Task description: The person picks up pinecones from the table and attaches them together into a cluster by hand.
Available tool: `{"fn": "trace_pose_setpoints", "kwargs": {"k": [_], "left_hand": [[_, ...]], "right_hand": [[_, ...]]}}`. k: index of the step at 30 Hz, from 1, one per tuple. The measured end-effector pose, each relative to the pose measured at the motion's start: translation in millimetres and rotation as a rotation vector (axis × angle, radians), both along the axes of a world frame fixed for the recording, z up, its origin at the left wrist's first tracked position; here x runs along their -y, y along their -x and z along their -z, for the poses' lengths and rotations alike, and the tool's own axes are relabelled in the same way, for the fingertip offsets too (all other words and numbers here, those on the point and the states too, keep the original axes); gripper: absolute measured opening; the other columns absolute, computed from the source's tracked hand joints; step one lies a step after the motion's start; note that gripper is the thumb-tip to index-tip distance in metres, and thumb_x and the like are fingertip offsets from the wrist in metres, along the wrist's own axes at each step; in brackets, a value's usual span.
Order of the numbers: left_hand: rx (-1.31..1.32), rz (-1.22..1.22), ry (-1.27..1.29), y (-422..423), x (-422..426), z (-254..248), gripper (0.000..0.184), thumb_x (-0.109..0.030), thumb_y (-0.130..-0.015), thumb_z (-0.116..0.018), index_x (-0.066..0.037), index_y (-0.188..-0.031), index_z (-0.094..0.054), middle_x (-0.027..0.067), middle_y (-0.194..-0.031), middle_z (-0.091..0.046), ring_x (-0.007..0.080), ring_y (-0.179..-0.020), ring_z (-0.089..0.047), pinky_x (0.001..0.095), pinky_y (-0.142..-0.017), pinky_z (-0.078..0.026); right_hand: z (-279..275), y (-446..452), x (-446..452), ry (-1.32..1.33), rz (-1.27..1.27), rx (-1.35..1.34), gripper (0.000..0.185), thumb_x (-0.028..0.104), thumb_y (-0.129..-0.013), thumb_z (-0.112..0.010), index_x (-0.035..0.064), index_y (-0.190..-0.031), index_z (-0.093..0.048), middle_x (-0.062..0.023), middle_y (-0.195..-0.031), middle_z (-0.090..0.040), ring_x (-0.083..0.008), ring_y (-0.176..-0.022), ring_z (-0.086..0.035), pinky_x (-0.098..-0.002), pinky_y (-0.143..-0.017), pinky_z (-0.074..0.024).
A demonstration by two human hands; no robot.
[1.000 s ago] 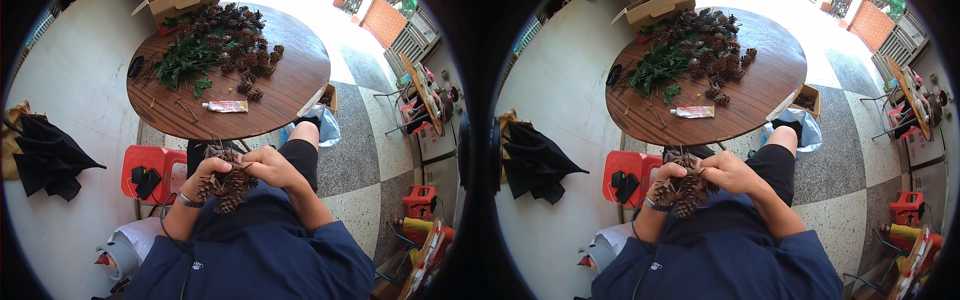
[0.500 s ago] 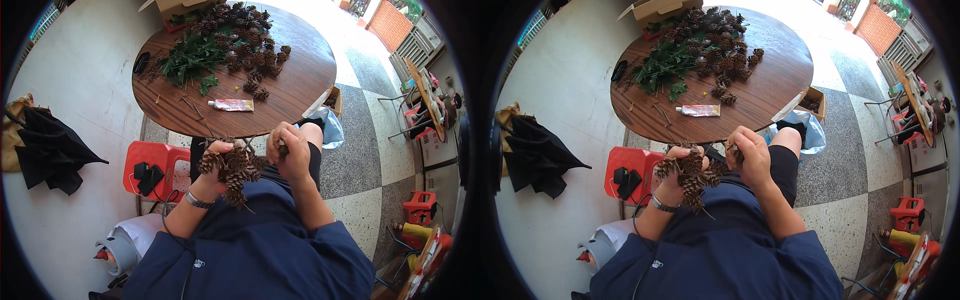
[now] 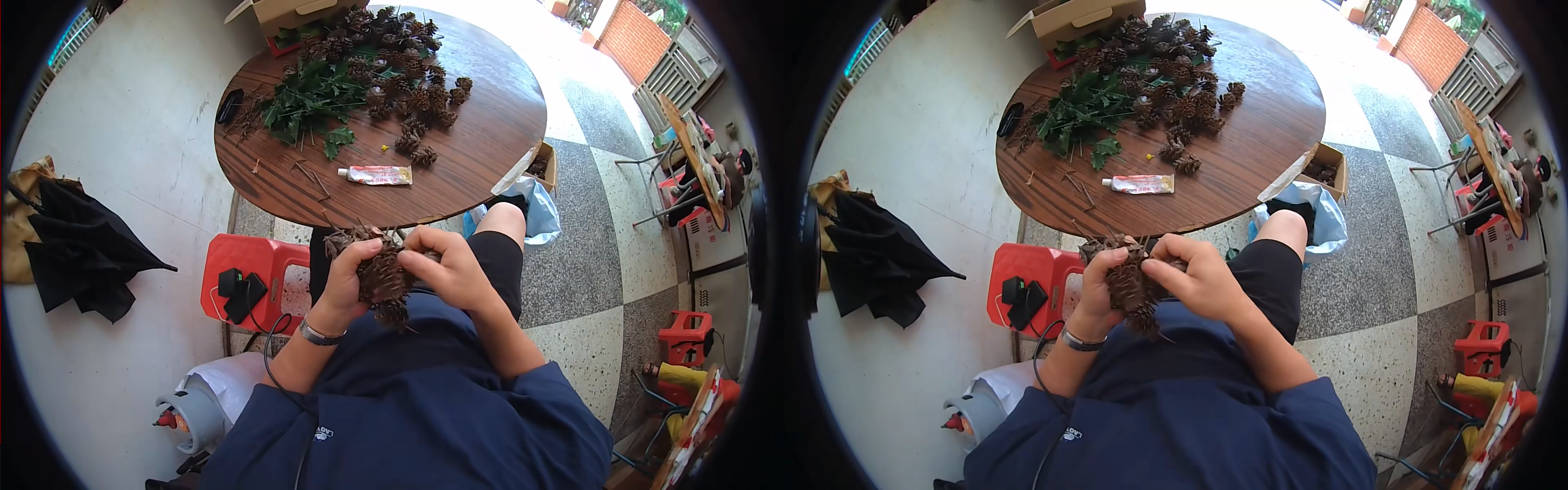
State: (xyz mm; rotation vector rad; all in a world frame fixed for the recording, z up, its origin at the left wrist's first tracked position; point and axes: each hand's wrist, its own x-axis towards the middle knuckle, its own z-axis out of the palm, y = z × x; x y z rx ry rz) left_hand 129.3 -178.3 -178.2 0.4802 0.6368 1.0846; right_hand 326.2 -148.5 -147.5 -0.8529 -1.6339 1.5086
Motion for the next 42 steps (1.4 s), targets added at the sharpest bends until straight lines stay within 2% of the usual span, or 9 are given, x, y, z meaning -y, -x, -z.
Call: {"fn": "trace_pose_setpoints", "kwargs": {"k": [2, 4, 6, 9, 16, 19, 31, 36, 42], "left_hand": [[0.053, 0.101, -0.038, 0.3, -2.4, -5.1, 0.034, -0.033, -0.095, -0.051, -0.002, -0.105, -0.061, 0.0088, -0.079, -0.067, 0.0178, -0.064, -0.065, 0.0293, -0.060, -0.055], [0.090, 0.204, -0.038, 5.2, -3.8, -16.1, 0.036, -0.034, -0.098, -0.051, -0.001, -0.090, -0.064, 0.0060, -0.073, -0.064, 0.0133, -0.054, -0.057, 0.0258, -0.049, -0.047], [0.091, 0.163, 0.000, -2.6, -2.4, -32.2, 0.034, -0.033, -0.098, -0.051, -0.001, -0.092, -0.064, 0.0063, -0.077, -0.065, 0.0132, -0.058, -0.059, 0.0263, -0.053, -0.048], [0.041, 0.199, 0.011, 3.3, -5.0, -25.3, 0.029, -0.029, -0.098, -0.053, -0.002, -0.095, -0.065, 0.0060, -0.079, -0.065, 0.0128, -0.064, -0.061, 0.0263, -0.057, -0.050], [-0.119, -0.091, -0.017, -11.5, -1.0, -16.0, 0.017, -0.013, -0.094, -0.061, 0.000, -0.102, -0.068, 0.0056, -0.089, -0.069, 0.0134, -0.078, -0.066, 0.0280, -0.068, -0.055], [-0.185, -0.085, -0.098, -10.0, 0.7, -8.1, 0.020, -0.009, -0.093, -0.062, 0.000, -0.108, -0.070, 0.0062, -0.098, -0.071, 0.0136, -0.085, -0.068, 0.0283, -0.074, -0.056], [-0.166, 0.251, 0.142, -0.9, -4.7, -5.7, 0.016, -0.020, -0.092, -0.064, -0.005, -0.089, -0.069, 0.0036, -0.077, -0.068, 0.0110, -0.067, -0.064, 0.0256, -0.058, -0.051], [-0.604, 0.068, -0.231, -11.2, -4.1, -7.2, 0.010, -0.010, -0.095, -0.062, -0.005, -0.094, -0.070, -0.0014, -0.087, -0.069, 0.0073, -0.079, -0.062, 0.0251, -0.069, -0.051], [-0.297, 0.204, -0.016, -0.8, 3.0, -18.5, 0.020, -0.021, -0.093, -0.061, -0.002, -0.090, -0.068, 0.0019, -0.076, -0.064, 0.0101, -0.068, -0.060, 0.0248, -0.059, -0.047]], "right_hand": [[3.5, -7.8, -3.0, 0.406, -0.119, -0.312, 0.014, 0.013, -0.098, -0.064, 0.0007, -0.092, -0.062, 0.0032, -0.078, -0.064, -0.0027, -0.074, -0.054, -0.0230, -0.063, -0.0451], [-3.3, -4.3, 0.6, 0.242, -0.001, -0.208, 0.012, 0.011, -0.098, -0.063, 0.0005, -0.091, -0.061, 0.0019, -0.078, -0.064, -0.0025, -0.073, -0.054, -0.0225, -0.063, -0.0448], [-2.3, 0.8, 4.6, -0.010, 0.139, -0.016, 0.010, 0.008, -0.098, -0.062, -0.0006, -0.093, -0.059, 0.0003, -0.079, -0.065, -0.0031, -0.070, -0.053, -0.0221, -0.061, -0.0445], [-3.0, 2.8, 5.7, 0.058, 0.175, -0.069, 0.011, 0.009, -0.097, -0.063, -0.0017, -0.095, -0.060, 0.0002, -0.080, -0.065, -0.0031, -0.070, -0.053, -0.0229, -0.060, -0.0442], [-22.2, 6.4, 8.8, -0.442, 0.196, 0.213, 0.031, 0.010, -0.085, -0.078, 0.0006, -0.108, -0.060, -0.0109, -0.087, -0.071, -0.0167, -0.076, -0.070, -0.0276, -0.067, -0.0526], [-27.4, 6.9, 12.7, -0.596, 0.210, 0.393, 0.034, 0.019, -0.084, -0.080, 0.0037, -0.106, -0.059, -0.0154, -0.082, -0.069, -0.0341, -0.075, -0.070, -0.0398, -0.066, -0.0540], [-40.4, -2.4, 26.7, -0.457, 0.187, 0.695, 0.023, 0.025, -0.083, -0.071, 0.0055, -0.093, -0.061, -0.0159, -0.073, -0.068, -0.0367, -0.071, -0.069, -0.0465, -0.066, -0.0538], [-31.2, 1.8, 23.8, -0.531, 0.236, 0.860, 0.022, 0.025, -0.083, -0.071, 0.0037, -0.086, -0.064, -0.0172, -0.069, -0.067, -0.0369, -0.069, -0.069, -0.0460, -0.065, -0.0544], [-32.1, -9.0, 8.4, -0.195, -0.114, 0.464, 0.027, 0.024, -0.088, -0.072, -0.0022, -0.084, -0.068, -0.0153, -0.068, -0.068, -0.0263, -0.062, -0.067, -0.0364, -0.060, -0.0511]]}}
